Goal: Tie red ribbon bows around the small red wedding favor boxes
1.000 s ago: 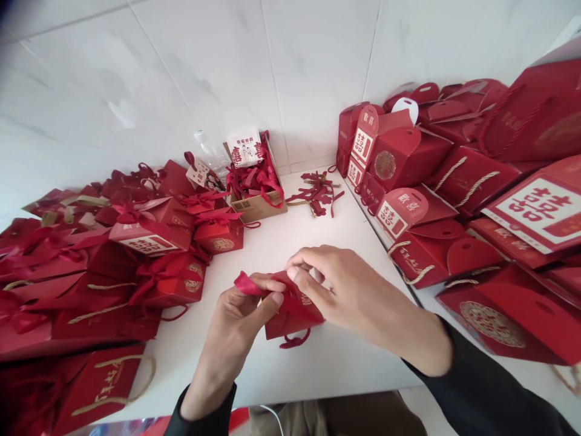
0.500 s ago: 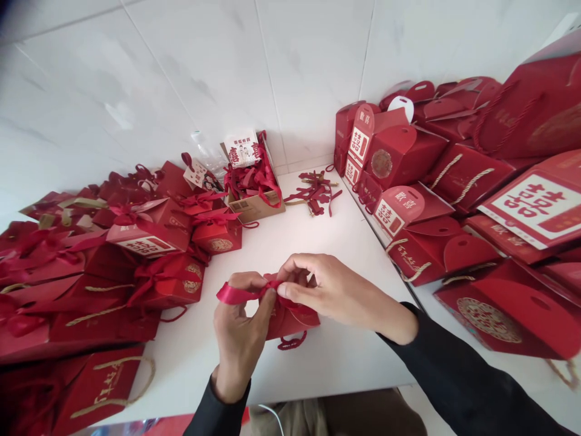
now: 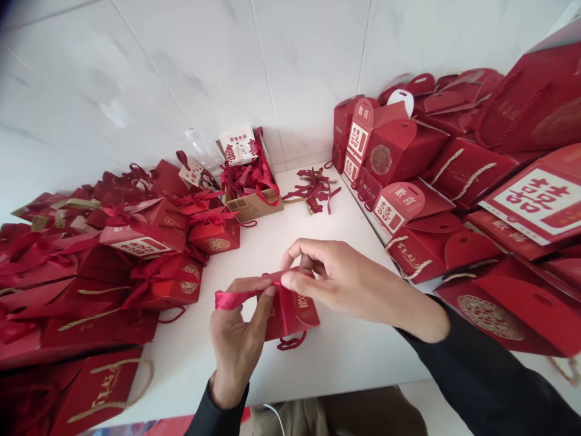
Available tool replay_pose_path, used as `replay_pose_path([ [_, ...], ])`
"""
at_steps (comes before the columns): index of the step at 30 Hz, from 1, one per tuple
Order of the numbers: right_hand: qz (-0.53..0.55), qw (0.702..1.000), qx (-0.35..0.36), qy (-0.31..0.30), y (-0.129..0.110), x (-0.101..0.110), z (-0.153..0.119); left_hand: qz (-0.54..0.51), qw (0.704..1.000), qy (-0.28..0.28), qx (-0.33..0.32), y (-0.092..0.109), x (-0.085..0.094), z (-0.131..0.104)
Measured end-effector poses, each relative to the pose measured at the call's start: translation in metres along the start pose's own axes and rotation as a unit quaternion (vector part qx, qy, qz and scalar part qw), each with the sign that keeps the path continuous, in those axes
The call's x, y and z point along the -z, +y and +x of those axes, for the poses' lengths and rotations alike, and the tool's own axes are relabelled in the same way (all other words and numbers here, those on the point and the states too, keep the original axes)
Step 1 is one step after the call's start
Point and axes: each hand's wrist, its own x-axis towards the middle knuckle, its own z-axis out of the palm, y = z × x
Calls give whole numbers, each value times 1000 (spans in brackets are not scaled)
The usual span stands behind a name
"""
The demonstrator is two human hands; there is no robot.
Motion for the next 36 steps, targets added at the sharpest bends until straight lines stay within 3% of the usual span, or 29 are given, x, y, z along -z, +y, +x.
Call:
replay_pose_path([
  [3, -121, 992, -9, 22, 3, 9, -7, 12, 999, 20, -23, -1, 5, -8],
  [5, -189, 980, -10, 60, 9, 13, -12, 13, 1000, 21, 0, -1, 10, -16],
  [10, -260, 958, -41, 113, 28, 14, -22, -31, 982, 19, 184, 4, 18, -38],
  [12, -225, 965, -43, 125, 31, 11, -25, -50, 974, 19, 221, 7, 17, -42],
  [15, -43, 995, -48, 81, 30, 7, -27, -70, 968, 16, 239, 12, 12, -43],
  [18, 98, 991, -68, 55, 28, 9, -27, -78, 960, 16, 270, 17, 9, -40],
  [23, 12, 988, -103, 111, 30, 19, -31, -65, 938, 37, 340, 24, 11, -38],
  [27, -69, 978, -148, 127, 47, 18, -34, -72, 927, 23, 368, 18, 13, -43],
  [30, -103, 974, -131, 152, 61, 15, -37, -142, 905, 29, 399, 5, 17, -42],
  [33, -132, 951, -102, 260, 66, 13, -49, -271, 870, 95, 400, -8, 28, -36],
  [35, -108, 956, -138, 236, 66, 8, -59, -333, 842, 129, 405, -11, 35, -31],
  [36, -77, 968, -166, 173, 67, 4, -64, -356, 829, 129, 412, -11, 37, -31],
])
